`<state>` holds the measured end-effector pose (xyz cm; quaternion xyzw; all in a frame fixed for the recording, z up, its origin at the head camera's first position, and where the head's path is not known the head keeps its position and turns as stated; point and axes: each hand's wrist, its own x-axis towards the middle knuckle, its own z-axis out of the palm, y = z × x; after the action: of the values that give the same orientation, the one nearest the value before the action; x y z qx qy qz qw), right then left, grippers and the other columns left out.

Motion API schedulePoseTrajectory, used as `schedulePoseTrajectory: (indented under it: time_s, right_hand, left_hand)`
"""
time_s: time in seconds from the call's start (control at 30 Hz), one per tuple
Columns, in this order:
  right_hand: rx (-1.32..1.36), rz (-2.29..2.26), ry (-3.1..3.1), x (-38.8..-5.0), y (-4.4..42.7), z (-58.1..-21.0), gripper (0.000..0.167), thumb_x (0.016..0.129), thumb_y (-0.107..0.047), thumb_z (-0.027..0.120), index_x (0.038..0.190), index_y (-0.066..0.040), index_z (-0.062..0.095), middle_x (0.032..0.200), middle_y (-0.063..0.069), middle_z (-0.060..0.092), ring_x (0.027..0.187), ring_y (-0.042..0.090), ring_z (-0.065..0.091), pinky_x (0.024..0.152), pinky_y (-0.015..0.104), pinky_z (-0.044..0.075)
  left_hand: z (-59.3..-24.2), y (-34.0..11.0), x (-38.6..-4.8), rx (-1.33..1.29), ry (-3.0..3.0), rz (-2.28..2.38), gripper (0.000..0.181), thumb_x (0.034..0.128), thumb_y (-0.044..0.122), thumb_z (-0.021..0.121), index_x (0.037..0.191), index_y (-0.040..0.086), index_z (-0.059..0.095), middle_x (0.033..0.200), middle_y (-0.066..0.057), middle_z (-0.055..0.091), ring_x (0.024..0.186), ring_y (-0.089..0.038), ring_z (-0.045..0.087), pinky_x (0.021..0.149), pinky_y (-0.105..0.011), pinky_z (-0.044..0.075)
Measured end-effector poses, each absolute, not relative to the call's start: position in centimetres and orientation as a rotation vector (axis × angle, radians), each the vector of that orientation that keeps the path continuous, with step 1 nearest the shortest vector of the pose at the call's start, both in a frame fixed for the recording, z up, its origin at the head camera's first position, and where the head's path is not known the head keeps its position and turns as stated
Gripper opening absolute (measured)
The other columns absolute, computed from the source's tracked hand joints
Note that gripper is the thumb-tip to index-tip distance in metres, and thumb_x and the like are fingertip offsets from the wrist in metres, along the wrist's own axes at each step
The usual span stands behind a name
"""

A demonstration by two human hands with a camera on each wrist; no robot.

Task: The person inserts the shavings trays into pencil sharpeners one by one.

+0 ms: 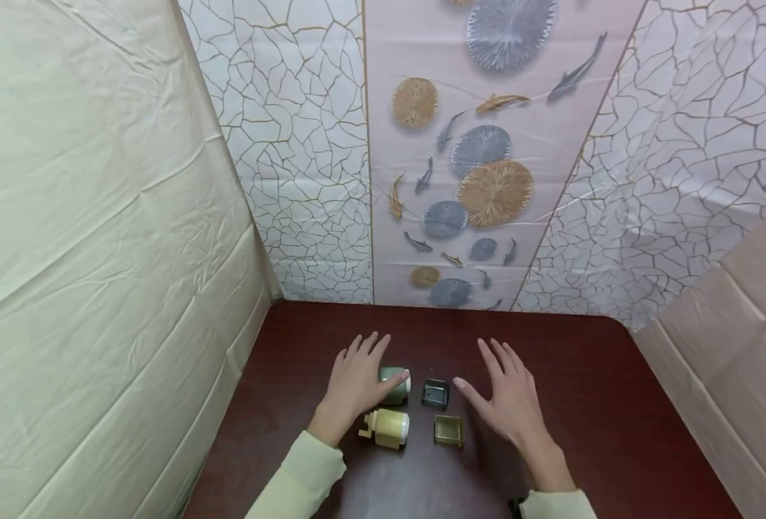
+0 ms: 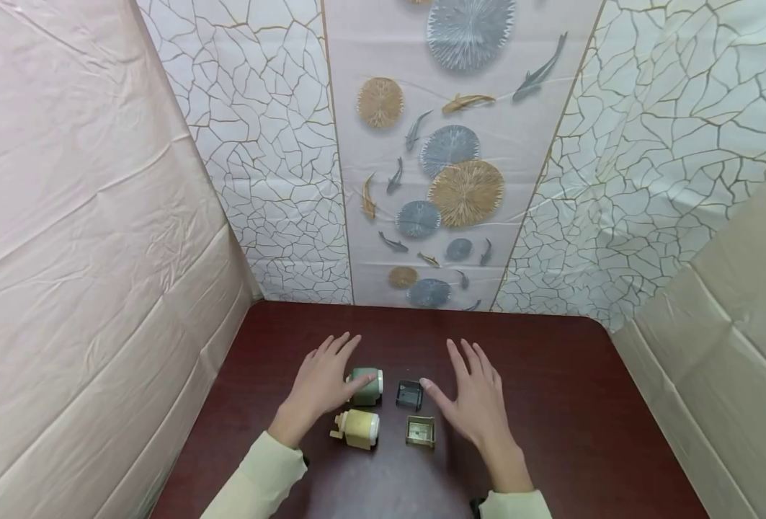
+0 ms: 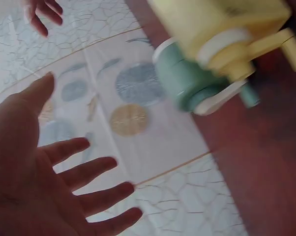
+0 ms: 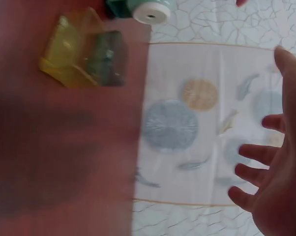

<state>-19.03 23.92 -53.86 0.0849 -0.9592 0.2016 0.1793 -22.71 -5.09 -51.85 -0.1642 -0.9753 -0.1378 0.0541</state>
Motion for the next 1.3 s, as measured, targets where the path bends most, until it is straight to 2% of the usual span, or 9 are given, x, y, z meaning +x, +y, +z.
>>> schedulePoseTrajectory:
  time_s: [0.2, 0.4, 0.6, 0.8, 0.93, 1.1, 1.3]
  right_hand:
    - [0.393, 0.621, -2.823, -21.1, 23.8, -52.9, 0.083, 0.085, -0.065, 0.059, 0.151, -0.019, 0.035, 0.149, 0.016, 0.036, 0.134, 0.04, 0.032, 0.098, 0.068, 0.029]
    - [0.453, 0.747, -2.984, -23.3, 23.0, -54.4, 0.078, 0.087, -0.057, 0.063, 0.148, -0.015, 0.039, 0.143, 0.018, 0.042, 0.129, 0.04, 0.04, 0.095, 0.062, 0.038]
    - [0.42, 0.799, -3.139, -24.7, 22.6, -57.5, 0.073, 0.088, -0.051, 0.066, 0.145, -0.012, 0.043, 0.144, 0.023, 0.041, 0.133, 0.042, 0.035, 0.1, 0.06, 0.035]
    - [0.386, 0.852, -3.178, -24.6, 22.4, -59.9, 0.07, 0.085, -0.042, 0.072, 0.14, -0.006, 0.049, 0.134, 0.024, 0.049, 0.124, 0.042, 0.046, 0.096, 0.057, 0.04]
    - [0.367, 0.899, -3.18, -24.4, 22.4, -60.4, 0.065, 0.085, -0.038, 0.075, 0.136, -0.005, 0.052, 0.128, 0.019, 0.054, 0.117, 0.037, 0.052, 0.092, 0.054, 0.044]
    - [0.384, 0.908, -3.157, -24.0, 22.2, -60.6, 0.06, 0.083, -0.035, 0.077, 0.131, -0.005, 0.057, 0.121, 0.016, 0.057, 0.11, 0.032, 0.055, 0.088, 0.051, 0.046]
    - [0.359, 0.864, -3.15, -24.0, 22.4, -61.0, 0.062, 0.08, -0.04, 0.079, 0.13, -0.009, 0.059, 0.121, 0.013, 0.055, 0.113, 0.033, 0.052, 0.088, 0.052, 0.045]
  left_hand:
    - [-51.3, -3.8, -24.9, -0.601, -3.024, -0.333, 0.081, 0.0844, 0.075, 0.047, 0.15, 0.027, 0.038, 0.145, -0.004, 0.045, 0.128, -0.029, 0.045, 0.099, -0.051, 0.04]
    - [-53.7, -2.9, -26.8, -0.688, -3.182, -0.302, 0.082, 0.0817, 0.072, 0.056, 0.149, 0.027, 0.04, 0.145, -0.005, 0.045, 0.126, -0.029, 0.048, 0.097, -0.052, 0.043]
    - [-56.3, -2.7, -27.2, -0.704, -3.289, -0.306, 0.08, 0.0796, 0.064, 0.067, 0.146, 0.026, 0.044, 0.142, -0.004, 0.048, 0.124, -0.026, 0.05, 0.092, -0.049, 0.046]
    - [-57.0, -2.5, -27.0, -0.737, -3.296, -0.33, 0.076, 0.0774, 0.054, 0.076, 0.143, 0.026, 0.048, 0.13, -0.002, 0.056, 0.104, -0.022, 0.058, 0.077, -0.043, 0.05]
    - [-57.0, -2.3, -27.0, -0.76, -3.295, -0.312, 0.07, 0.0779, 0.046, 0.079, 0.139, 0.025, 0.052, 0.12, -0.001, 0.059, 0.094, -0.019, 0.059, 0.069, -0.039, 0.05]
    - [-57.2, -2.5, -26.9, -0.784, -3.275, -0.343, 0.065, 0.0772, 0.038, 0.082, 0.135, 0.022, 0.056, 0.117, -0.001, 0.06, 0.095, -0.019, 0.059, 0.07, -0.037, 0.051]
    - [-57.6, -2.2, -27.7, -0.868, -3.204, -0.34, 0.064, 0.0769, 0.038, 0.082, 0.133, 0.023, 0.057, 0.116, 0.0, 0.06, 0.096, -0.019, 0.059, 0.071, -0.037, 0.051]
